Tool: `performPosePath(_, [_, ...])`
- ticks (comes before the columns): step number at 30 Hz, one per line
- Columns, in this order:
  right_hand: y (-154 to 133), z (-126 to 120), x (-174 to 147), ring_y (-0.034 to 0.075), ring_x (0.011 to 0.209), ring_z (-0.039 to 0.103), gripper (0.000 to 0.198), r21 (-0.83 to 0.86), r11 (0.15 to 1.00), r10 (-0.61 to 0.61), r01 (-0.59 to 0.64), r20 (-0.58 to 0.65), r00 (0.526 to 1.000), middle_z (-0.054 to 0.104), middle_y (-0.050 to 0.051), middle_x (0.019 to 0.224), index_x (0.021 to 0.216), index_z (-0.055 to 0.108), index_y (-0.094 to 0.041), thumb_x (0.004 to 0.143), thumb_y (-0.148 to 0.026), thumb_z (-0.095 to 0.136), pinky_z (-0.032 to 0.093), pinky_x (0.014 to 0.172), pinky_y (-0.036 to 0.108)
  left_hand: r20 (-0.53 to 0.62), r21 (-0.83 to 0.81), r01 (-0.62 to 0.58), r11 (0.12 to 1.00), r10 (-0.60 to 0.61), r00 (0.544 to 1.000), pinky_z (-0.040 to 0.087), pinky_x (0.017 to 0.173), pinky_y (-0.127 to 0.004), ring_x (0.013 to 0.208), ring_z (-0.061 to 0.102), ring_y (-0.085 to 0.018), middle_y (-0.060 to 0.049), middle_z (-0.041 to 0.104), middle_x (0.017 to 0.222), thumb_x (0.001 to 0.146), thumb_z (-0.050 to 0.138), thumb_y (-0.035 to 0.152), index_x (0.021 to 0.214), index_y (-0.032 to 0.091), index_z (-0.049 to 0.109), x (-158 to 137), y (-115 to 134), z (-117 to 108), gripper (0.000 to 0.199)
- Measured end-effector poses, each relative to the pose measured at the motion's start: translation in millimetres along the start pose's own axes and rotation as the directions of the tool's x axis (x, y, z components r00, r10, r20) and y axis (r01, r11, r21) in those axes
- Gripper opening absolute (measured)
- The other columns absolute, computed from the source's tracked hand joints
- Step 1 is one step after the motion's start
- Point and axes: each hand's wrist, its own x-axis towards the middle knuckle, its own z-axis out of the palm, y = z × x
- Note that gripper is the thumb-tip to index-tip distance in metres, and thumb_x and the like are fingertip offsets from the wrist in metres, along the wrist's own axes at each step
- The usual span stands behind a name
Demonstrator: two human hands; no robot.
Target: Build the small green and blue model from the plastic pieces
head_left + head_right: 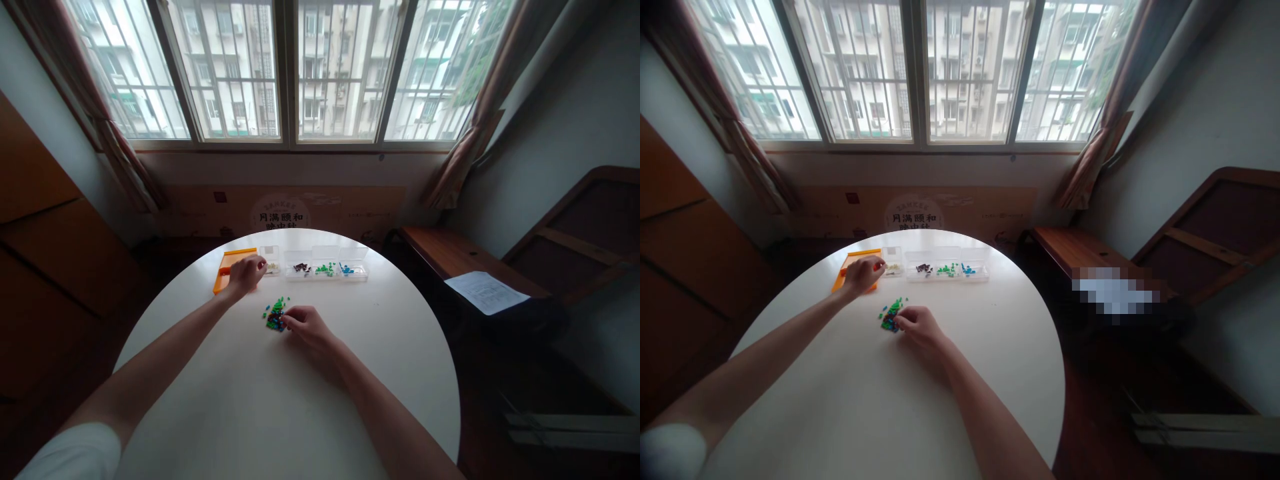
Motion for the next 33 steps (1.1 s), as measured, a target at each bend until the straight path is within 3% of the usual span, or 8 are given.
performPosePath(5, [2, 0, 0, 0.011, 0.055, 0.052, 0.027, -0.005, 1.000, -0.008, 0.008, -0.001, 1.000, 0.064, 0.003, 0.064, 0.075, 0.067, -0.012, 0.076, -0.038, 0.059, 0.040, 0.054, 0.022, -0.004, -0.021, 0.028, 0.999, -0.028, 1.000, 0.032, 0.045, -0.024, 0.057, 0.054, -0.018, -0.006, 0.059, 0.059, 0.066, 0.067, 0.026, 0.064, 0.016, 0.062, 22, -5, 13, 0.011])
performPosePath(10, [3, 0, -1, 0.011, 0.055, 0.053, 0.027, 0.019, 1.000, -0.017, 0.017, -0.003, 1.000, 0.064, 0.003, 0.063, 0.076, 0.067, -0.012, 0.076, -0.037, 0.059, 0.040, 0.055, 0.022, -0.041, -0.059, 0.018, 0.998, -0.020, 0.999, 0.039, 0.051, -0.026, 0.064, 0.058, -0.020, -0.008, 0.065, 0.070, 0.070, 0.062, 0.022, 0.072, 0.017, 0.063, 16, 1, 13, 0.005])
performPosePath(14, [4, -1, -1, 0.011, 0.054, 0.053, 0.028, 0.007, 1.000, -0.007, 0.007, -0.002, 1.000, 0.063, 0.003, 0.062, 0.075, 0.067, -0.012, 0.076, -0.038, 0.059, 0.040, 0.053, 0.022, -0.022, -0.104, -0.026, 0.994, 0.023, 0.999, 0.044, 0.054, -0.025, 0.059, 0.059, -0.017, -0.005, 0.067, 0.073, 0.075, 0.058, 0.027, 0.079, 0.017, 0.065, -8, 12, 2, 0.012])
performPosePath(17, [4, -1, -1, 0.011, 0.053, 0.052, 0.026, -0.015, 1.000, -0.019, 0.019, -0.008, 1.000, 0.062, 0.003, 0.061, 0.075, 0.066, -0.011, 0.077, -0.036, 0.058, 0.040, 0.052, 0.022, 0.056, -0.280, 0.001, 0.960, 0.015, 0.998, 0.042, 0.045, -0.022, 0.047, 0.056, -0.013, -0.004, 0.067, 0.070, 0.078, 0.054, 0.034, 0.081, 0.016, 0.065, -38, 21, -5, 0.021])
performPosePath(19, [2, 0, -2, 0.011, 0.054, 0.053, 0.023, -0.035, 0.998, -0.052, 0.050, -0.062, 0.997, 0.062, 0.003, 0.063, 0.079, 0.066, -0.012, 0.079, -0.033, 0.056, 0.041, 0.052, 0.022, 0.132, -0.339, 0.033, 0.940, 0.012, 0.991, 0.041, 0.043, -0.021, 0.043, 0.055, -0.011, -0.003, 0.066, 0.070, 0.079, 0.053, 0.036, 0.079, 0.015, 0.065, -59, 24, -7, 0.024])
performPosePath(23, [-1, -1, -2, 0.011, 0.060, 0.056, 0.016, -0.233, 0.958, -0.222, 0.166, -0.239, 0.945, 0.062, 0.004, 0.078, 0.087, 0.065, -0.015, 0.079, -0.021, 0.052, 0.044, 0.058, 0.023, 0.228, -0.253, 0.043, 0.966, 0.017, 0.974, 0.043, 0.048, -0.021, 0.051, 0.057, -0.012, -0.002, 0.066, 0.071, 0.080, 0.053, 0.035, 0.083, 0.017, 0.066, -92, 23, -5, 0.023])
performPosePath(27, [0, -4, -3, 0.011, 0.063, 0.056, 0.019, -0.395, 0.907, -0.274, 0.146, -0.290, 0.917, 0.058, 0.005, 0.085, 0.090, 0.065, -0.016, 0.079, -0.014, 0.049, 0.046, 0.060, 0.023, 0.196, -0.216, 0.022, 0.976, 0.022, 0.980, 0.043, 0.054, -0.022, 0.056, 0.056, -0.012, -0.002, 0.065, 0.075, 0.080, 0.053, 0.030, 0.084, 0.017, 0.067, -103, 18, -4, 0.019])
performPosePath(33, [6, -6, -6, 0.010, 0.063, 0.055, 0.019, -0.468, 0.880, -0.220, 0.084, -0.244, 0.944, 0.055, 0.004, 0.086, 0.089, 0.065, -0.017, 0.077, -0.012, 0.051, 0.046, 0.062, 0.024, 0.191, -0.244, -0.004, 0.970, 0.053, 0.980, 0.041, 0.054, -0.021, 0.055, 0.053, -0.011, -0.002, 0.064, 0.074, 0.080, 0.053, 0.027, 0.087, 0.017, 0.067, -107, 18, -8, 0.018])
